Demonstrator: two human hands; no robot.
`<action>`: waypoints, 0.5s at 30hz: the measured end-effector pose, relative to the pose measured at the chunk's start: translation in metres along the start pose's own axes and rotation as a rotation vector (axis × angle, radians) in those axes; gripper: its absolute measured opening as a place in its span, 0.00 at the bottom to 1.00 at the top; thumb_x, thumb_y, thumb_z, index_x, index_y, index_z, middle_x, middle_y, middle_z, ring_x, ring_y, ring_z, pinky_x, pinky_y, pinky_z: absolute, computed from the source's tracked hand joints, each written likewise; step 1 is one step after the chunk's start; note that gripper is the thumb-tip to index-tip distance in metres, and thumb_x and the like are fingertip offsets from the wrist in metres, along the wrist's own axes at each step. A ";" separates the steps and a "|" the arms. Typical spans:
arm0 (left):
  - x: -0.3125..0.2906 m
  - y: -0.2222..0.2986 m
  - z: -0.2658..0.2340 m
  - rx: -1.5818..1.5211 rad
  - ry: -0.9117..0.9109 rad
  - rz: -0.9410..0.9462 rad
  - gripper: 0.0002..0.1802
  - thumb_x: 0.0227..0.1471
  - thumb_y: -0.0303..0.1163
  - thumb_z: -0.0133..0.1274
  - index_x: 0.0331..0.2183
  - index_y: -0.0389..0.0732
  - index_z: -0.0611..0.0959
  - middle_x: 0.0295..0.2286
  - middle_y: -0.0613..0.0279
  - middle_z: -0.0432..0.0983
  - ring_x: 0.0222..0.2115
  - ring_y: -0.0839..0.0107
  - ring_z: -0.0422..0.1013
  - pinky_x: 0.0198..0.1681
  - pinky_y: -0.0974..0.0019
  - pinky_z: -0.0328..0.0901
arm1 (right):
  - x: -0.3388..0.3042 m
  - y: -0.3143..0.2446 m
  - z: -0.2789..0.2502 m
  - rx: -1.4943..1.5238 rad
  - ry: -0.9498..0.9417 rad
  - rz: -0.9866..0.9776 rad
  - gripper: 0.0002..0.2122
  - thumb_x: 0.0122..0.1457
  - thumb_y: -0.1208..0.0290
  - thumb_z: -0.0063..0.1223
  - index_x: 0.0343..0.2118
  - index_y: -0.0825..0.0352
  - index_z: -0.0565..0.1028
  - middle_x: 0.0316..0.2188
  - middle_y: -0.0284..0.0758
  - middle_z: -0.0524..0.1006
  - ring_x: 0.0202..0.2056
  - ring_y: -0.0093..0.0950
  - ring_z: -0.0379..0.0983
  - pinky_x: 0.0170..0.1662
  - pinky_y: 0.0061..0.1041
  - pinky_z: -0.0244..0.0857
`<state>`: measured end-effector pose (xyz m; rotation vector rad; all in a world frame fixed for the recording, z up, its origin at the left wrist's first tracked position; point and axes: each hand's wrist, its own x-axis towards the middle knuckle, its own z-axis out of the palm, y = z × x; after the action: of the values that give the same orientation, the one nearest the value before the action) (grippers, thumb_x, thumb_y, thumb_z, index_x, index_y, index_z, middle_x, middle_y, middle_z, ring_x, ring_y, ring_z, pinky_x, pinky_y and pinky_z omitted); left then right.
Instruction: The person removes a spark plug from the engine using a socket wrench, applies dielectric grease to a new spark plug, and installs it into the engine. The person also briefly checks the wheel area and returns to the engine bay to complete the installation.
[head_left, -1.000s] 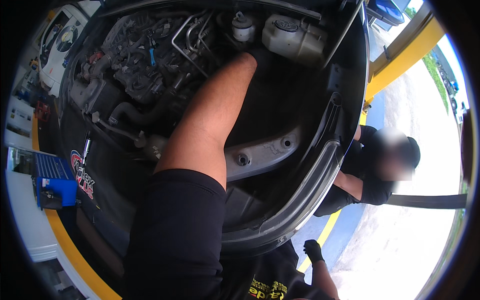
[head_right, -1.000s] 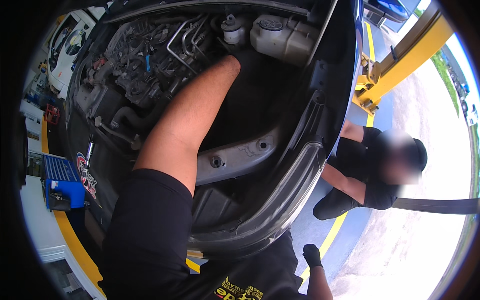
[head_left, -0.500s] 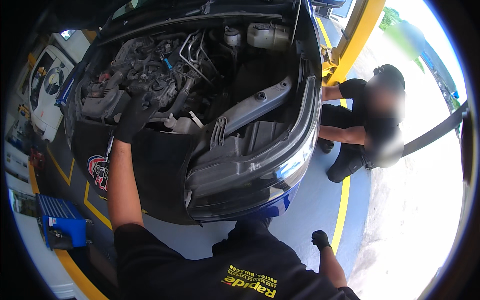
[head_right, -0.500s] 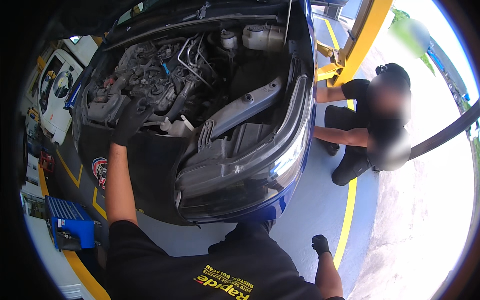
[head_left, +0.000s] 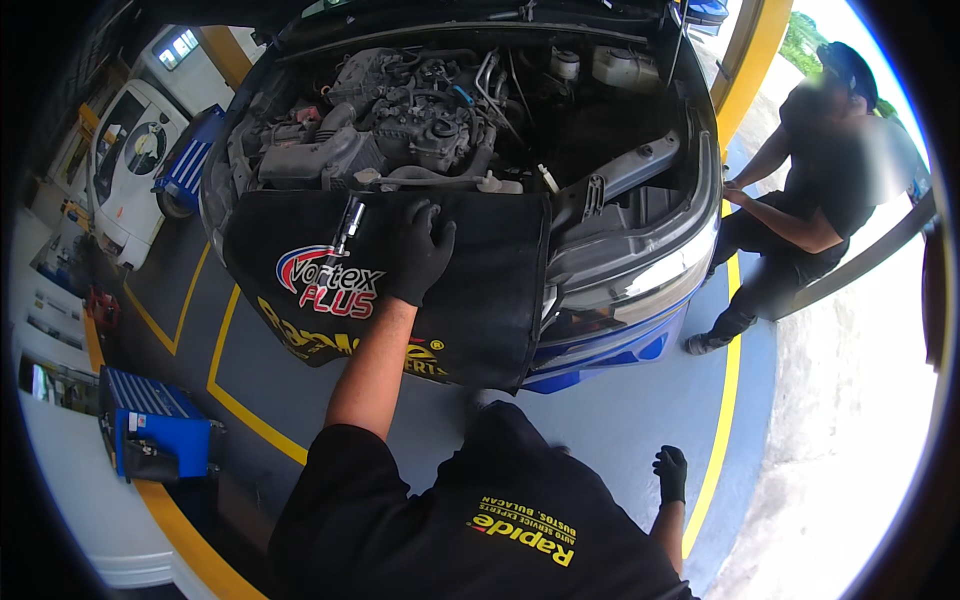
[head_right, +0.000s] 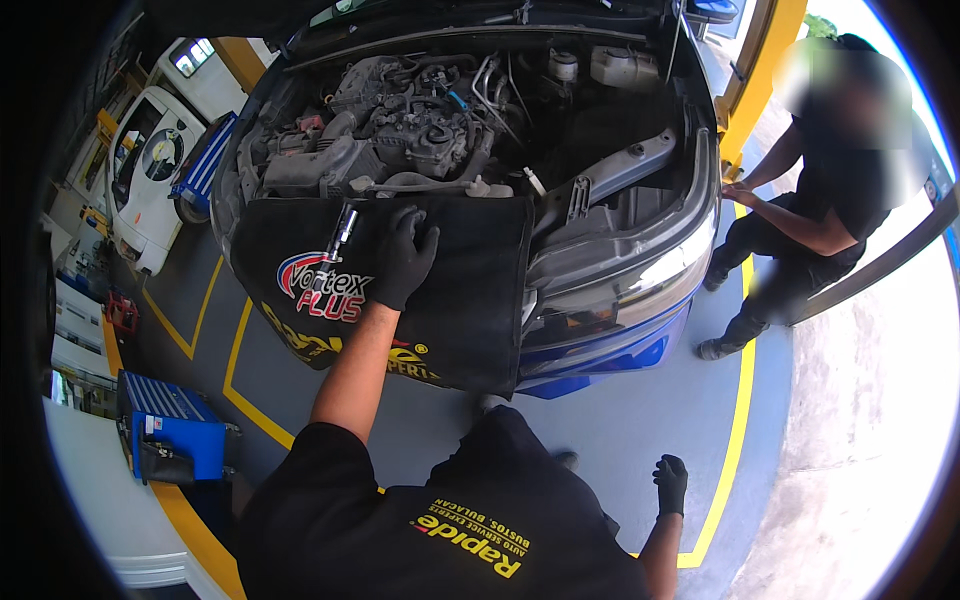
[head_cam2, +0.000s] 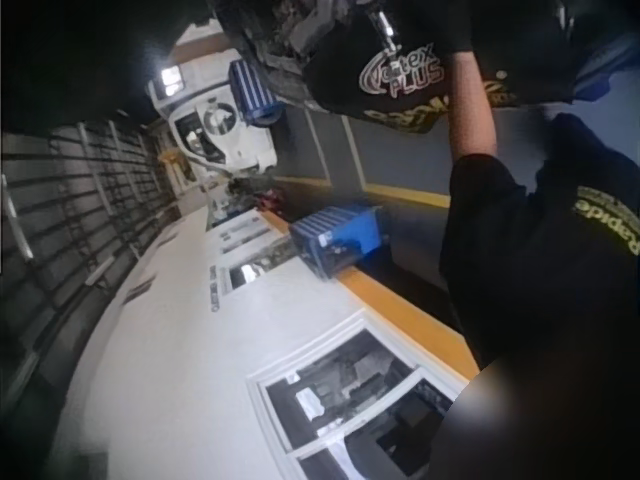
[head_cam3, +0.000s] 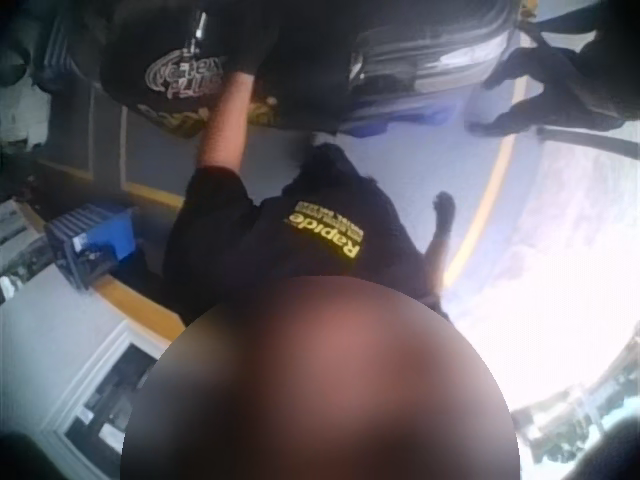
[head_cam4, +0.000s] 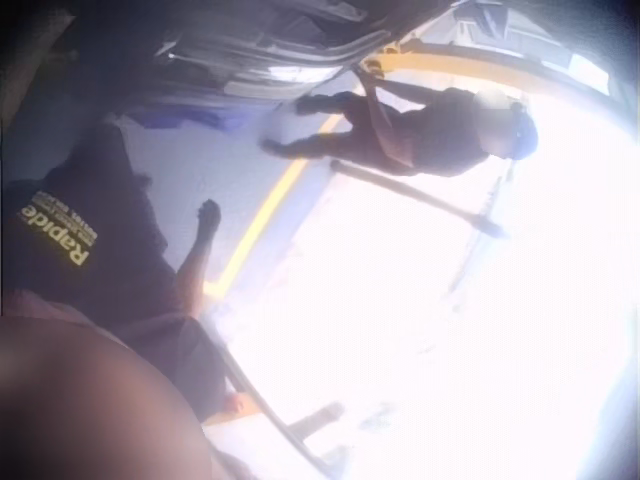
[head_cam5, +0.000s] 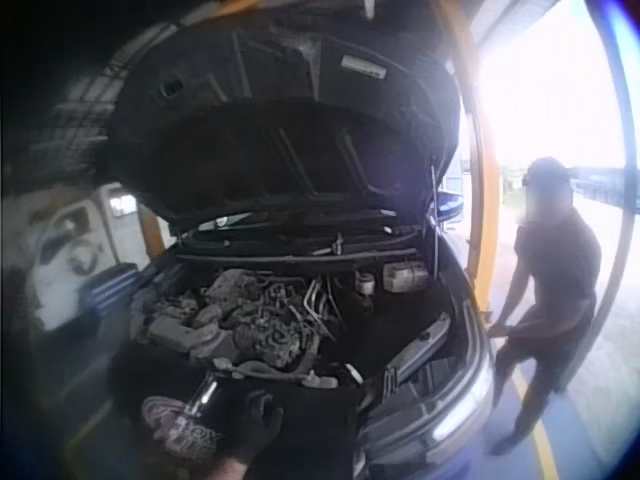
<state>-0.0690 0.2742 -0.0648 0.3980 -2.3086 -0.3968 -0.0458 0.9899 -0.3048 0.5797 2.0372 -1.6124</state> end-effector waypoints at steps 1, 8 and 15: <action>-0.001 0.000 -0.001 -0.026 -0.016 -0.026 0.21 0.58 0.34 0.62 0.47 0.30 0.80 0.49 0.45 0.76 0.49 0.50 0.76 0.53 0.54 0.71 | -0.013 -0.023 0.017 -0.018 0.044 -0.130 0.10 0.67 0.73 0.54 0.50 0.65 0.78 0.34 0.32 0.80 0.28 0.20 0.75 0.28 0.21 0.68; 0.002 0.000 -0.026 -0.585 -0.084 0.014 0.23 0.55 0.28 0.64 0.51 0.30 0.78 0.52 0.45 0.73 0.54 0.54 0.74 0.56 0.56 0.70 | -0.087 -0.242 0.224 0.008 0.182 -0.895 0.12 0.67 0.73 0.56 0.51 0.69 0.78 0.39 0.33 0.80 0.39 0.22 0.76 0.41 0.22 0.70; 0.060 -0.103 -0.113 -0.586 -0.210 0.244 0.25 0.53 0.28 0.66 0.52 0.35 0.78 0.51 0.48 0.75 0.52 0.54 0.74 0.56 0.55 0.69 | -0.155 -0.415 0.461 -0.373 0.036 -1.550 0.14 0.56 0.85 0.57 0.47 0.70 0.79 0.38 0.44 0.81 0.35 0.39 0.80 0.40 0.31 0.73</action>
<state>-0.0109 0.1392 0.0075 -0.2222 -2.2667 -0.9890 -0.1206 0.4446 0.0203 -1.4680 2.8247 -1.6476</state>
